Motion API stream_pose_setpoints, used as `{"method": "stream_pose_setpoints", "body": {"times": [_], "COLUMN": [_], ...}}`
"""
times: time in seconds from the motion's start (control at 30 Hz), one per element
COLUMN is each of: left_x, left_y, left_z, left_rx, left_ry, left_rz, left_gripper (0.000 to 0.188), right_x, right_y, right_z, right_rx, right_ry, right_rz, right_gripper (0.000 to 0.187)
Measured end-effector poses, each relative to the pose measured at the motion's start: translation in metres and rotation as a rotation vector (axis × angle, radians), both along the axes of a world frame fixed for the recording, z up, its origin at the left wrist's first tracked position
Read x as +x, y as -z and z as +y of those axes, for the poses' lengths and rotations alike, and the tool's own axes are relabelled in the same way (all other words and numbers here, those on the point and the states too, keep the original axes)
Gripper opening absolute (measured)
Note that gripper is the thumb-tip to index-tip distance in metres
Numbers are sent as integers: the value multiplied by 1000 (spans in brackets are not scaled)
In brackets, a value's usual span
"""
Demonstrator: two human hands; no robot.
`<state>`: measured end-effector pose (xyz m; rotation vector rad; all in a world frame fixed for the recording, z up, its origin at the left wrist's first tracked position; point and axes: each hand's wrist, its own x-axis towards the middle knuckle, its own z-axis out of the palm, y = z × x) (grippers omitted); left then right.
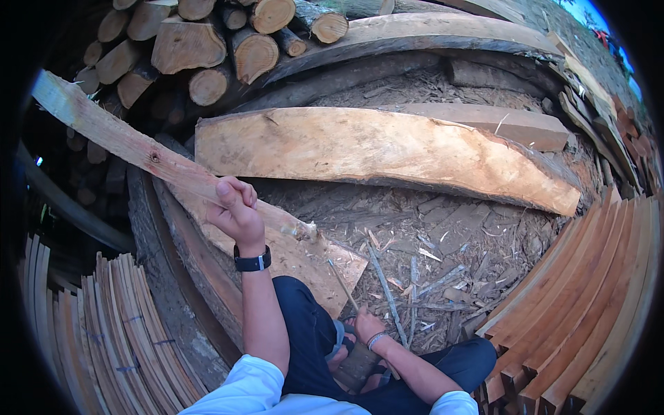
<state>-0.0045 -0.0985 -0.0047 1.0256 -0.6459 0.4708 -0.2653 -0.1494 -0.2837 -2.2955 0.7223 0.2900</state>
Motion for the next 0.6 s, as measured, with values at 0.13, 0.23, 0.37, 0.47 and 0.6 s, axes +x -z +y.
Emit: {"method": "stream_pose_setpoints", "body": {"times": [0.13,0.23,0.37,0.47,0.6], "left_x": [3,2,5,4,0], "left_y": [-3,-2,0,-3,1], "left_z": [5,2,7,9,0], "left_rx": [18,-25,-10,-8,-11], "left_ry": [8,-12,-27,-32,-17], "left_rz": [-27,-9,-8,-12,3], "left_gripper": [46,45,44,44,44], "right_x": [7,13,29,24,-6], "right_y": [-30,-62,-131,-120,-14], "right_z": [-3,-1,-11,-14,-12], "right_rx": [114,129,498,137,-71], "right_ry": [-15,36,175,217,-125], "right_rz": [-62,-162,-340,-444,-40], "right_gripper": [34,29,26,23,31]}}
